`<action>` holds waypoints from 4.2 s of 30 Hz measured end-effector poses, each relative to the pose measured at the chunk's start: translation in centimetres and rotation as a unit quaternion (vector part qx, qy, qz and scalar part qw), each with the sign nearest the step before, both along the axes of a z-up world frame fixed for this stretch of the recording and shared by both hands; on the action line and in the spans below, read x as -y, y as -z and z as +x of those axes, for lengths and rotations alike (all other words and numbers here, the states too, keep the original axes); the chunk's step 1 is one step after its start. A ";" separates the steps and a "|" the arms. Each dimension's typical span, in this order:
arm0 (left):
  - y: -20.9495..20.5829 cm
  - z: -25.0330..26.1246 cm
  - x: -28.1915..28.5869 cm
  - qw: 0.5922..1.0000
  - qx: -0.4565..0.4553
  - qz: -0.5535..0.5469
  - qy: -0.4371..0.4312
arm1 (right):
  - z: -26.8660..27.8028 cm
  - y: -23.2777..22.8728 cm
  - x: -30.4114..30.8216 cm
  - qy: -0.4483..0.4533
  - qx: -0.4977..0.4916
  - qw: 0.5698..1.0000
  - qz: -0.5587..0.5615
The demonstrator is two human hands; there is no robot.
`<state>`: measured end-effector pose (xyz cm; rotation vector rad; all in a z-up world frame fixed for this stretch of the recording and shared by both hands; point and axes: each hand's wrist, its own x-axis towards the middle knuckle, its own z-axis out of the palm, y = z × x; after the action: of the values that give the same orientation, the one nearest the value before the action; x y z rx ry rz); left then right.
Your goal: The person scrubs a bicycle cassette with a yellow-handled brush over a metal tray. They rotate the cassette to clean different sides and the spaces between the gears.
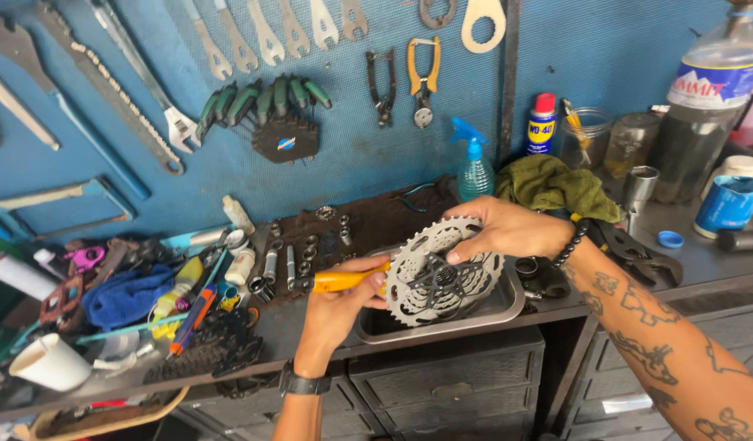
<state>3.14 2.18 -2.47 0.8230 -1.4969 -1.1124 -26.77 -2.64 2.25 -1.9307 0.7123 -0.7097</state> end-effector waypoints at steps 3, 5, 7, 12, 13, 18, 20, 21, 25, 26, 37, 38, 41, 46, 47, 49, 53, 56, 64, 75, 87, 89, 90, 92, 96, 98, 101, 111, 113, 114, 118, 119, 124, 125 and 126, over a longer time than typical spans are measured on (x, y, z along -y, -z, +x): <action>0.0 0.1 0.3 0.999 -0.019 -0.040 -0.008 | 0.3 -0.4 0.2 -0.001 0.006 1.000 0.003; 0.6 0.4 -0.3 0.999 -0.022 -0.047 -0.006 | 0.4 -0.2 -0.2 -0.009 0.011 1.000 0.001; 0.5 0.8 0.2 0.999 -0.002 -0.041 0.017 | 0.5 -0.2 -0.3 0.009 0.008 1.000 0.010; 0.1 1.2 0.1 0.999 0.005 -0.050 0.008 | 1.1 -0.5 -0.5 0.006 0.007 1.000 0.012; 0.2 1.2 0.1 0.999 0.006 -0.052 0.001 | 1.0 -0.6 -0.5 0.012 0.000 1.000 0.008; 2.0 1.6 0.1 1.000 0.024 -0.006 0.001 | 0.9 -0.5 -0.4 0.012 0.005 1.000 -0.001; 2.2 1.9 0.1 1.000 0.016 -0.002 -0.007 | 0.9 -0.6 -0.5 0.027 -0.009 1.000 -0.013; 2.3 1.8 0.0 1.000 -0.008 -0.007 -0.016 | 1.1 -0.6 -0.5 0.025 -0.007 1.000 -0.005; 1.9 0.9 0.3 0.998 0.010 -0.049 -0.035 | 1.2 -0.3 -0.7 0.022 -0.009 1.000 -0.001; 1.8 0.9 0.2 0.999 0.000 -0.034 -0.019 | 1.1 -0.6 -0.7 0.023 -0.013 1.000 -0.009; 2.9 2.0 0.6 0.999 0.018 -0.037 0.034 | 1.1 -0.4 -0.7 0.010 0.005 1.000 0.001; 3.0 2.1 0.7 0.999 0.024 -0.022 0.027 | 1.0 -0.4 -0.7 0.012 0.003 1.000 -0.002; 3.1 2.2 0.7 0.999 0.039 -0.002 0.009 | 1.0 -0.4 -0.6 -0.004 0.028 0.999 0.017; 3.5 1.0 0.4 0.999 -0.015 -0.031 0.011 | 0.5 -0.5 -1.1 0.026 0.011 1.000 0.012; 3.4 1.0 0.6 0.999 -0.012 -0.030 0.012 | 0.3 -0.4 -1.2 0.034 0.012 0.999 0.023; 3.3 1.2 0.5 1.000 -0.007 -0.020 0.011 | 0.2 -0.4 -0.9 0.017 0.015 1.000 0.005; 0.7 1.2 0.7 0.999 0.001 -0.051 -0.004 | 0.6 -0.5 -0.9 0.034 -0.003 0.999 0.005; -0.7 0.6 1.0 0.999 0.021 -0.049 0.007 | 0.6 -0.3 -0.9 0.031 0.008 0.999 0.024; -2.9 0.9 0.7 0.998 0.048 -0.019 0.023 | 0.7 -0.3 -0.9 0.020 0.016 1.000 0.009; 0.6 1.9 -0.4 0.999 0.044 -0.003 0.022 | 0.7 -0.6 -1.6 0.026 0.005 0.999 -0.022; 2.7 1.9 1.0 0.999 -0.012 -0.021 -0.030 | 1.2 -0.9 -1.7 0.009 0.002 1.000 -0.026; 2.4 1.9 0.8 0.999 -0.027 -0.030 -0.031 | 1.3 -0.8 -1.6 0.012 0.005 1.000 -0.003; 2.0 1.9 0.8 0.999 -0.015 -0.033 -0.018 | 1.2 -0.7 -1.5 0.010 0.009 1.000 0.000; 1.2 1.9 0.6 0.999 0.010 -0.037 -0.004 | 1.3 -0.7 -1.5 0.007 0.015 1.000 0.006; 0.4 1.8 0.7 0.999 -0.003 -0.038 -0.027 | 1.4 -0.9 -1.3 0.010 -0.003 1.000 -0.025; 0.8 1.8 1.0 0.999 0.002 -0.028 -0.035 | 1.5 -0.9 -1.5 0.012 -0.001 1.000 -0.012; 1.9 2.1 0.9 0.999 0.043 0.002 -0.012 | 1.5 -1.1 -1.8 0.013 0.003 1.000 0.002; 1.8 2.6 1.2 1.000 0.011 -0.002 0.018 | 1.3 -1.1 -1.7 0.018 0.006 1.000 0.001; 1.9 2.6 1.0 1.000 0.018 -0.001 0.017 | 1.3 -0.8 -1.6 0.006 0.024 1.000 0.015; 1.8 2.4 1.1 1.000 0.016 -0.007 0.002 | 1.3 -0.9 -1.6 0.007 0.023 1.000 0.012; 2.2 2.0 1.4 1.000 0.007 -0.014 -0.004 | 1.4 -0.8 -1.5 0.005 0.018 1.000 0.003; 2.4 2.2 1.3 1.000 0.024 -0.004 -0.005 | 1.2 -0.8 -1.6 0.006 0.017 1.000 0.000; 2.3 2.2 1.3 0.999 0.017 -0.041 0.012 | 1.2 -0.7 -1.3 0.002 0.016 1.000 -0.007; 2.3 2.0 1.3 0.999 0.021 -0.044 -0.002 | 1.3 -0.7 -1.3 0.000 0.015 1.000 -0.001; 2.4 1.8 1.3 0.998 0.028 -0.046 -0.014 | 1.2 -0.6 -1.3 -0.001 0.019 1.000 -0.004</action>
<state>4.91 0.84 -4.85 0.8146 -1.5670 -0.9985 -25.53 -1.37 2.85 -1.9198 0.6854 -0.7481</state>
